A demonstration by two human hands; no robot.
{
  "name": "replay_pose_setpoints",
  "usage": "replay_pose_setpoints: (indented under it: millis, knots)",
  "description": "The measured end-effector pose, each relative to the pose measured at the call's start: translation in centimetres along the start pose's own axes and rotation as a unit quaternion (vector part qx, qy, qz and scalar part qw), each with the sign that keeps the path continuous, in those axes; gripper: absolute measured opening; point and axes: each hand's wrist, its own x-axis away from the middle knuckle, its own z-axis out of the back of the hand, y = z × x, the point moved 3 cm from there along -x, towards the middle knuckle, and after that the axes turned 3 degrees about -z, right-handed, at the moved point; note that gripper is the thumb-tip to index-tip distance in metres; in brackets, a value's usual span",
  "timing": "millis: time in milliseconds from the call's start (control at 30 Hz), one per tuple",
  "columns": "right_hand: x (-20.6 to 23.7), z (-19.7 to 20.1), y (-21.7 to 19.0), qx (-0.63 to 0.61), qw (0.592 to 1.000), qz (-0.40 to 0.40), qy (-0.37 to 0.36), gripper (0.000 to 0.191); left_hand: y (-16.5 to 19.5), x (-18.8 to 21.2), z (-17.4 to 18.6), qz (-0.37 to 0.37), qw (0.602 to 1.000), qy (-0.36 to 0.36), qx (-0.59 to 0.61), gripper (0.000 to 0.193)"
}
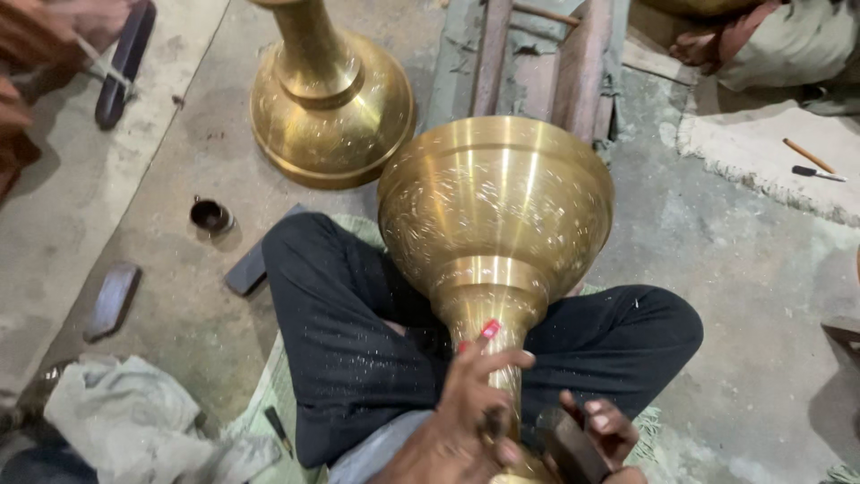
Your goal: The person sits on the floor and uses a hammer and chisel to engrave decorative patterns onto a large brass vessel. They repeatedly strike the chisel with the hammer to create fine lines and motifs on the curved surface.
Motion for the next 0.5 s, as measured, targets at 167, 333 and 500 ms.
replay_pose_setpoints:
  millis: [167,333,500]
  knots:
    - [-0.8,-0.8,0.4,0.136,0.990,0.031,0.034,0.059,-0.4,-1.4,-0.5,-0.064,0.997,-0.003,0.041,0.051]
    - [-3.4,-1.4,-1.0,-0.129,0.990,-0.048,-0.008,0.055,-2.7,0.0,2.4,-0.070,0.977,0.096,0.174,0.059]
    - [-5.5,-2.6,-0.7,-0.148,0.972,0.022,-0.181,0.042,-5.6,0.1,1.2,-0.098,0.922,0.209,0.309,0.059]
